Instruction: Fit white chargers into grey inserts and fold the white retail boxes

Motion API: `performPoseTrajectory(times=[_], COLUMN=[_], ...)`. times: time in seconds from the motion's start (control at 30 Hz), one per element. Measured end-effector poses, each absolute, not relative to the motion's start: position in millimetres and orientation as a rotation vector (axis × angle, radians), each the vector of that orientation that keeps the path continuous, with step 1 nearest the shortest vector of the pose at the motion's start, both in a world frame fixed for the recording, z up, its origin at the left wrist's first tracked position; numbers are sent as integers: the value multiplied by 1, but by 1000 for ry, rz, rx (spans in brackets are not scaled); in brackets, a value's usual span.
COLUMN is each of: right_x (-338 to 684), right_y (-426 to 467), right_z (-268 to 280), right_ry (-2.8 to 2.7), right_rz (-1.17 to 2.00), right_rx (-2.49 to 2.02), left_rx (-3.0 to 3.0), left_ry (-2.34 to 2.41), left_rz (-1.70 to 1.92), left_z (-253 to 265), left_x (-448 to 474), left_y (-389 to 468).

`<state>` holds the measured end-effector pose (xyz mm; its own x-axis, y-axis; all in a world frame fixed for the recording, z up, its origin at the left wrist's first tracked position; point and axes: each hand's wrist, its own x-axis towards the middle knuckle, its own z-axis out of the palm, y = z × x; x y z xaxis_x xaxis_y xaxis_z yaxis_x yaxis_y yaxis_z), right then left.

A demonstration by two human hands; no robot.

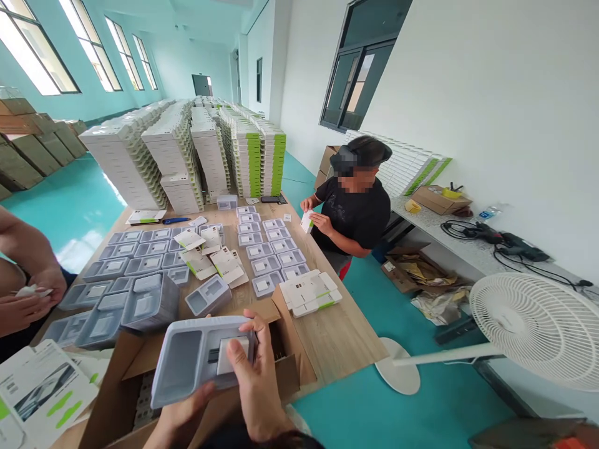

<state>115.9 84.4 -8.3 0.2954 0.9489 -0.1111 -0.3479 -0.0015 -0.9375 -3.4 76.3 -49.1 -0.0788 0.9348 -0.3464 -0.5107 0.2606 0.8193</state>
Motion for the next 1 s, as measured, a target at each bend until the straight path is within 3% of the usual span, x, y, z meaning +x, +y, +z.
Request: performPoseTrajectory(times=[0.13, 0.43, 0.5, 0.63, 0.7, 1.0], right_x=[112, 120, 129, 144, 146, 145], right_y=[81, 75, 76, 81, 83, 87], right_z=[-11, 2, 3, 3, 2, 18], right_ry=[-766, -839, -1088, -1611, -1724, -1887], right_rz=[1083, 1297, 1081, 231, -48, -206], right_rx=[-1144, -887, -1039, -1329, -1308, -925], left_rx=[344, 314, 283, 159, 138, 289], left_ry=[821, 915, 885, 913, 928, 977], left_rz=[1285, 1322, 1307, 1299, 1305, 1436], left_z=[-37, -34, -30, -20, -17, -3], left_x=[16, 12, 11, 14, 15, 15], left_y=[80, 78, 78, 83, 86, 88])
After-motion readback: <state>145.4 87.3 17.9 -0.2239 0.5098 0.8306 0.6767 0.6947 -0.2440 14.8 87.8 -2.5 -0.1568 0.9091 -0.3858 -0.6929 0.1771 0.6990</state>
